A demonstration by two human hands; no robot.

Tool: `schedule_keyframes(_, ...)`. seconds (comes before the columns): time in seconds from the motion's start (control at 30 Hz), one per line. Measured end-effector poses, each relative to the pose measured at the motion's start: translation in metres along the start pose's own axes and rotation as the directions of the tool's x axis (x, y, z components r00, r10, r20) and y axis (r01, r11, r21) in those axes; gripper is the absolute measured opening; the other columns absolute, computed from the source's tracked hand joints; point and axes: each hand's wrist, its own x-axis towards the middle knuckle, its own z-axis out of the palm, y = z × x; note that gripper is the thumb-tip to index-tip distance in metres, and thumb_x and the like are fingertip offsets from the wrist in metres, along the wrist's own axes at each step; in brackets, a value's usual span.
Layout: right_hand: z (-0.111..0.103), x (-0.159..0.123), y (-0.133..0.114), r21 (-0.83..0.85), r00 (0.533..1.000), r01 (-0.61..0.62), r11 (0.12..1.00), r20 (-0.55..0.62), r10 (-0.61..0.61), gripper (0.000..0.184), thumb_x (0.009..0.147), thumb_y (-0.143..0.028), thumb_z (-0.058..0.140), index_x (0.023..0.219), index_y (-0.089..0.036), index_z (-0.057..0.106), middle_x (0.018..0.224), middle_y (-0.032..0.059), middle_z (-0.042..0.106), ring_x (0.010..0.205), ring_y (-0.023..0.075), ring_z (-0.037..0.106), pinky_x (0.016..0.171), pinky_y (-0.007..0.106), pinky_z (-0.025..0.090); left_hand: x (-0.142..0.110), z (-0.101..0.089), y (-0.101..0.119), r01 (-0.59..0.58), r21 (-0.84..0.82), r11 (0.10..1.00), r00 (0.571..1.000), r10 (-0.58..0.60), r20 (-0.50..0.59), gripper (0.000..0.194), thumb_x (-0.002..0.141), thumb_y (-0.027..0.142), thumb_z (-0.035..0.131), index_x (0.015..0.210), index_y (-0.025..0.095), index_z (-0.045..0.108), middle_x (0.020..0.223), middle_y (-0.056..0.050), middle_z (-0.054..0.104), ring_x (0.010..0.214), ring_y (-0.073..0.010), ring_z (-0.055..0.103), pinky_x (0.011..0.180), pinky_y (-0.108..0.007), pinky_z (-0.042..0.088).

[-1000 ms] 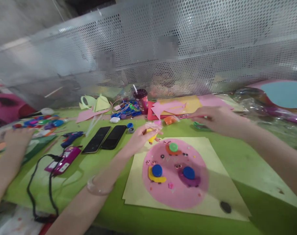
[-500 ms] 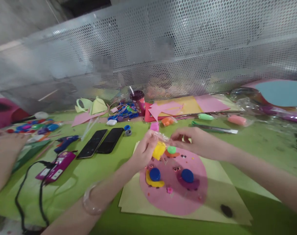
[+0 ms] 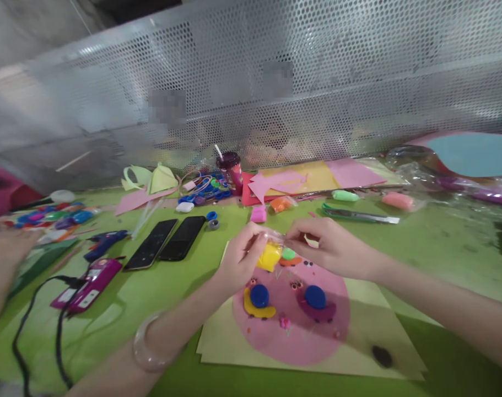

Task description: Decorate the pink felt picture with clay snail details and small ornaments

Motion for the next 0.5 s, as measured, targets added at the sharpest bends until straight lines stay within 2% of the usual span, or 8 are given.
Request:
schedule_keyframes(0.27,0.003,0.0,0.004,-0.001,1.0,-0.011,1.0,-0.016,0.011,0.014,0.086,-0.018,0.047,0.08,-0.016,0.059,0.073,0.0014,0.058,0.062,0.0107,0.049,0.057,0.023,0.039,0.0,-0.002,0.001,-0.032,-0.024,0.999,0.999,0.032,0.002,0.017,0.091,0.028,0.041,0.087,0.019,0.056,0.082,-0.001,0.063,0.084,-0.0147,0.059,0.073,-0.026,0.045)
schedule_keyframes(0.37,0.007,-0.001,0.003,-0.035,0.999,-0.015,0.999,-0.049,0.014,0.012,0.087,-0.023,0.049,0.081,-0.018,0.059,0.073,0.0005,0.059,0.063,0.0111,0.05,0.057,0.023,0.039,0.001,-0.002,0.002,-0.071,-0.011,0.997,0.997,0.071,0.043,0.016,0.09,0.026,0.042,0.088,0.019,0.056,0.088,-0.002,0.063,0.087,-0.0147,0.058,0.075,-0.026,0.045)
schedule_keyframes(0.5,0.016,-0.003,0.008,-0.14,0.98,0.097,0.985,-0.16,-0.119,0.015,0.087,-0.027,0.05,0.08,-0.016,0.059,0.071,0.0014,0.056,0.065,0.0121,0.05,0.061,0.025,0.04,0.0,-0.001,0.002,-0.112,0.007,0.994,0.992,0.112,0.065,0.015,0.091,0.023,0.042,0.09,0.02,0.057,0.093,-0.003,0.062,0.087,-0.0128,0.058,0.074,-0.024,0.045)
